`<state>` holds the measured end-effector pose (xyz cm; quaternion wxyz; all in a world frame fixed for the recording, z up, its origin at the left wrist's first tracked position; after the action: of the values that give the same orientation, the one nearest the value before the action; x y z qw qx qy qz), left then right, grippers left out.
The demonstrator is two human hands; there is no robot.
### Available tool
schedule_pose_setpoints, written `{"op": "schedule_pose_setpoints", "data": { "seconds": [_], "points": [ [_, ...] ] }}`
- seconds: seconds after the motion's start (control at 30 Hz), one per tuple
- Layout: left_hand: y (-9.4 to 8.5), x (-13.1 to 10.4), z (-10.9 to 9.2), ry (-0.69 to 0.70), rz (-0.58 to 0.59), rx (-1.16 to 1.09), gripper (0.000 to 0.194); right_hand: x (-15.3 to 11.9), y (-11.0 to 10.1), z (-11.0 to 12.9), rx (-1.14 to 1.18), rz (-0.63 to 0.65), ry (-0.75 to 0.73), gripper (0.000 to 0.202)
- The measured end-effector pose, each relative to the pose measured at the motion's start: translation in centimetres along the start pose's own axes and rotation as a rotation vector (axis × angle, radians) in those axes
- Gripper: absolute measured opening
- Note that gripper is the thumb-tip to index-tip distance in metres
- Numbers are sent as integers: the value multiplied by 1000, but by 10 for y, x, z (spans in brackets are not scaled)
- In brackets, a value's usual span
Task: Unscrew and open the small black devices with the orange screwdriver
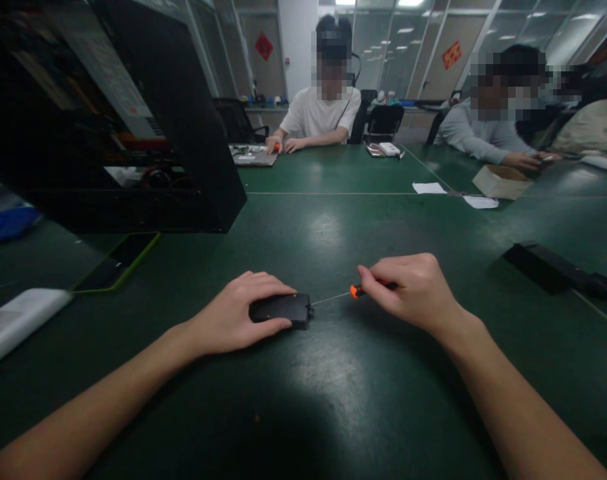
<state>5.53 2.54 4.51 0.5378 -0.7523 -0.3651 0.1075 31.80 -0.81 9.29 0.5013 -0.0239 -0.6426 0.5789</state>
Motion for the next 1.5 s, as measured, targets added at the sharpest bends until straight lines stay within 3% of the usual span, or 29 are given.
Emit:
{"op": "schedule_pose_setpoints", "data": {
  "seconds": [0.53,0.73,1.03,1.5],
  "points": [
    [2,-1,3,-1,13,14,41,-2,2,-4,-23,11,10,40],
    [3,-1,5,-28,12,-23,42,-7,12,-10,77,325,53,33],
    [4,1,7,6,83,-26,41,-17,21,-6,126,656,213,50],
    [9,-2,13,-16,59,23,43,-21,45,-26,370,744,422,57]
  ]
}}
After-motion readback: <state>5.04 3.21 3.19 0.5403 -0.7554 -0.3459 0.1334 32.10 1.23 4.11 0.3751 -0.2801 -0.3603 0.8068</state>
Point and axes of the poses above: each hand's wrist, its own x-axis towards the middle knuckle, its own y-axis out of the palm, z = x × y, the point moved 5 cm from there along x, towards the middle knuckle, and after that the axes turned 6 degrees about x, right-handed, at the moved point
